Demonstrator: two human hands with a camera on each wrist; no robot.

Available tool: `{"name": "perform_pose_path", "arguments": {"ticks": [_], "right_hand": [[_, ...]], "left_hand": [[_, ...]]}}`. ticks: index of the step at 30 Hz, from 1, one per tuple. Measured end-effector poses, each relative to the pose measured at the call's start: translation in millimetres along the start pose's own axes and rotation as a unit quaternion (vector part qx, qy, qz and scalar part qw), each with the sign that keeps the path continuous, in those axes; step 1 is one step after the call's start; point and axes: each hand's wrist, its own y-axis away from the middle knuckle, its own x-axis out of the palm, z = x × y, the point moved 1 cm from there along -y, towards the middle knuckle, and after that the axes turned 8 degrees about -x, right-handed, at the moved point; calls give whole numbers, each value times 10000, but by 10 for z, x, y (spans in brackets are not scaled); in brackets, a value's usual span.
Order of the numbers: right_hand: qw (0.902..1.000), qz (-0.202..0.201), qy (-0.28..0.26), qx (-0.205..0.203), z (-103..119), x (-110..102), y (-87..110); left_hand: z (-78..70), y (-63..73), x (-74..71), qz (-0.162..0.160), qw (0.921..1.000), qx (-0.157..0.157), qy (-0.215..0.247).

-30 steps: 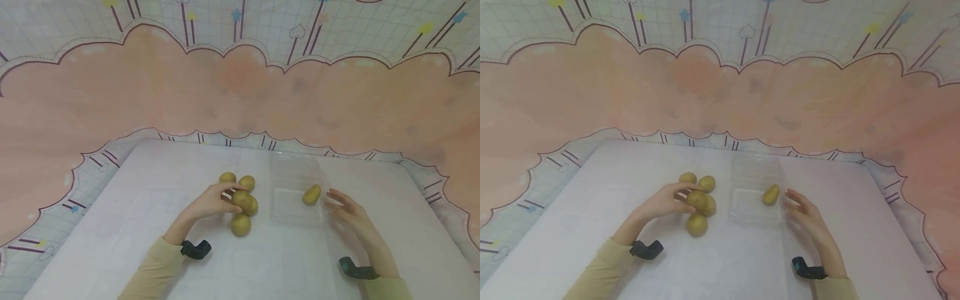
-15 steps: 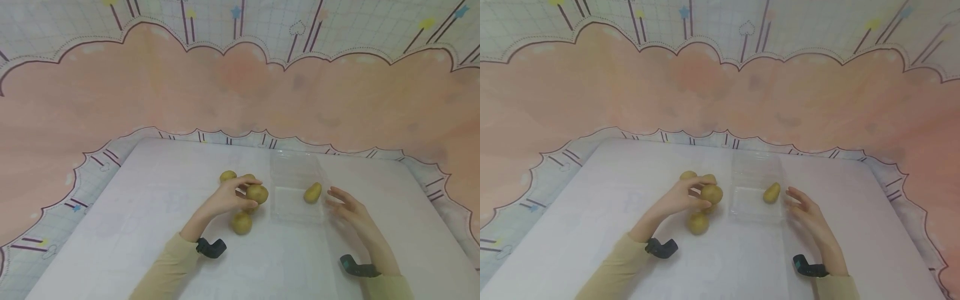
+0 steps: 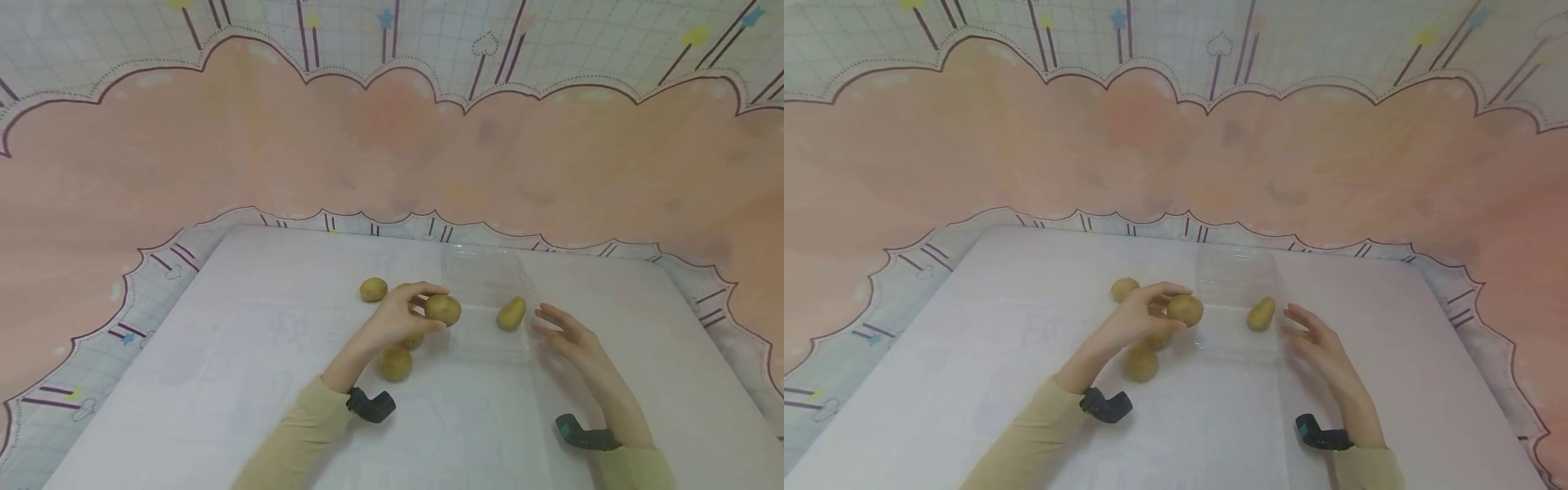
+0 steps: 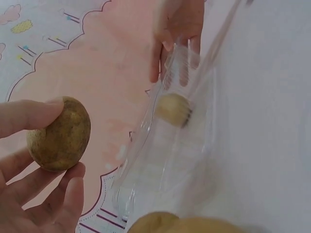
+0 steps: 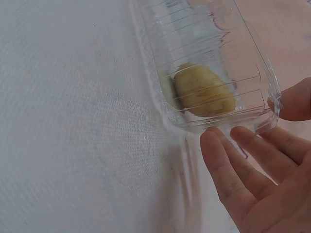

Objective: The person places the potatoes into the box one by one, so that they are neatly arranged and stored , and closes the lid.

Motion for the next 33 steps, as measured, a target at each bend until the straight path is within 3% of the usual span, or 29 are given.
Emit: {"name": "perform_pose_path", "arguments": {"ticks": [4,18,24,33], "right_hand": [[10000,37,2,76,13,-6,0],[10000,54,16,28,11,-6,14],[10000,33,-24,24,21,-11,-16],[10000,-2,13,-17,-14,-16,7]], "left_hand": [[-38,-60,85,-111,9999,64,-107],[-9,-298,363,-109,9995,-269,149],[-16,-388,440,-294,9985,-459,-68],[1,-466,564,-531,9979,-204,-317]]}}
